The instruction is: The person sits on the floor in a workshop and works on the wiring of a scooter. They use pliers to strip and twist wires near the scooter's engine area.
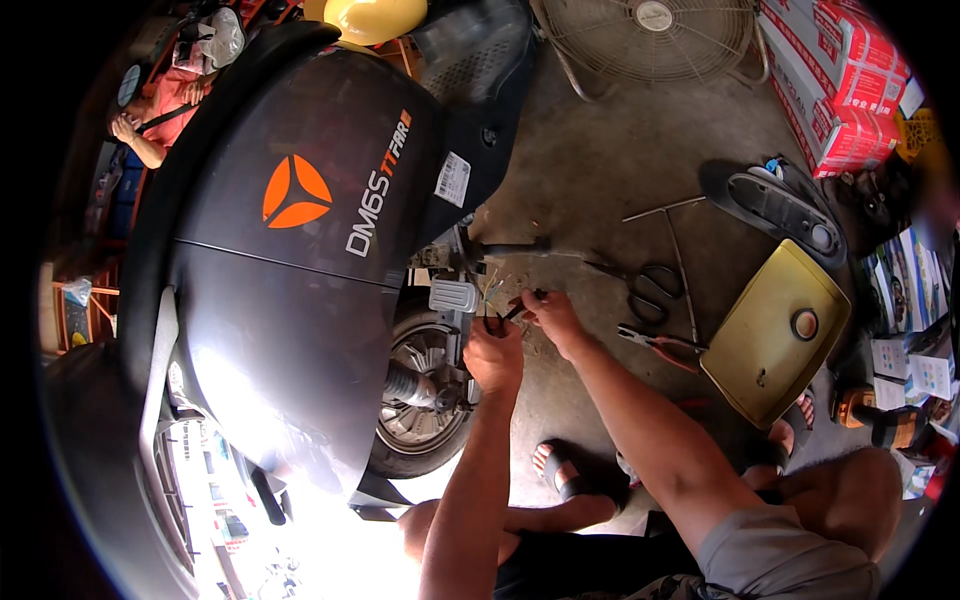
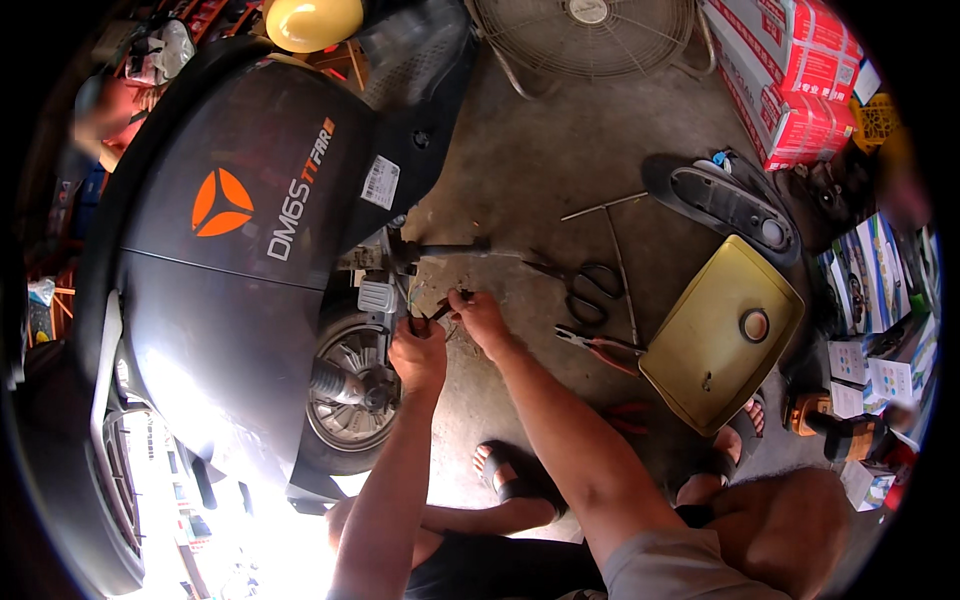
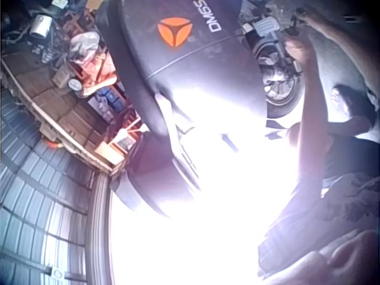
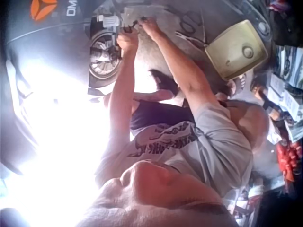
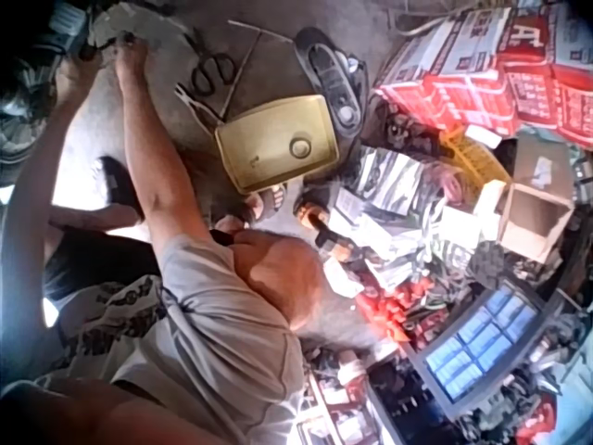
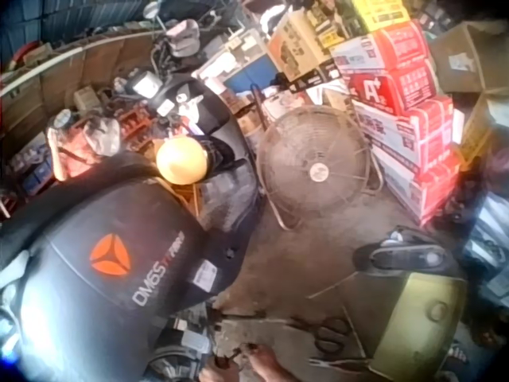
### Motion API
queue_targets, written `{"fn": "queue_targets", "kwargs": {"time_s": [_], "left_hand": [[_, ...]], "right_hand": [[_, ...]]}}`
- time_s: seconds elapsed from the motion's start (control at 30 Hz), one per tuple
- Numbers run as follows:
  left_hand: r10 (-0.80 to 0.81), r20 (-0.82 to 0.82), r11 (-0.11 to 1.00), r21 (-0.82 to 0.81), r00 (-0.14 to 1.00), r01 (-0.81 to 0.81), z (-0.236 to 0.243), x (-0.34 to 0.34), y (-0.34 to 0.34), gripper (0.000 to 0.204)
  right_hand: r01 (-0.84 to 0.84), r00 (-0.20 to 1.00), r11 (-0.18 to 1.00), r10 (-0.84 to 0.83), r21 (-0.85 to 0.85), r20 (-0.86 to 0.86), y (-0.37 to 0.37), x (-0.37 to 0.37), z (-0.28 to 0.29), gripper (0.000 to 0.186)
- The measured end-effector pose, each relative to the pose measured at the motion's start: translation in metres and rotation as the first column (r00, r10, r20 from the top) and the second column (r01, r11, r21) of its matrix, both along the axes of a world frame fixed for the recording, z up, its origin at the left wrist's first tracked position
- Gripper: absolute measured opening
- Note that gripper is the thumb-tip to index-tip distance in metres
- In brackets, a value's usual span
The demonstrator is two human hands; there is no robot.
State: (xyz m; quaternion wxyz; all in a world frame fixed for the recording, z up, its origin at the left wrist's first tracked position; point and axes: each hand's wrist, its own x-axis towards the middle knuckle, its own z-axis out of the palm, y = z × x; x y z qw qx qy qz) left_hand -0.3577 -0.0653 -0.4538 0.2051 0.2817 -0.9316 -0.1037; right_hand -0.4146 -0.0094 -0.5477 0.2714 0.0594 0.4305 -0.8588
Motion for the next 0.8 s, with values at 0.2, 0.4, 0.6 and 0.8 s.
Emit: {"fn": "queue_targets", "kwargs": {"time_s": [0.2,0.4,0.6,0.8], "left_hand": [[0.044,-0.022,0.999,-0.016,0.999,-0.044,0.006,0.008,-0.008,0.014],[0.006,-0.05,1.0,0.006,0.999,-0.005,-0.002,-0.002,-0.002,0.016],[-0.042,-0.041,0.995,0.085,0.998,0.046,0.003,0.002,-0.007,0.017],[-0.053,0.009,0.982,0.18,0.999,0.051,0.01,0.002,-0.009,0.019]], "right_hand": [[0.078,0.996,0.995,-0.075,-0.062,0.056,0.014,-0.003,-0.004,0.019],[0.442,0.867,0.866,-0.346,0.233,-0.357,0.021,-0.003,-0.008,0.01],[0.333,0.853,0.844,-0.079,0.421,-0.516,0.022,0.031,0.052,0.007],[0.385,0.805,0.745,0.017,0.545,-0.592,0.02,0.029,0.059,0.012]]}}
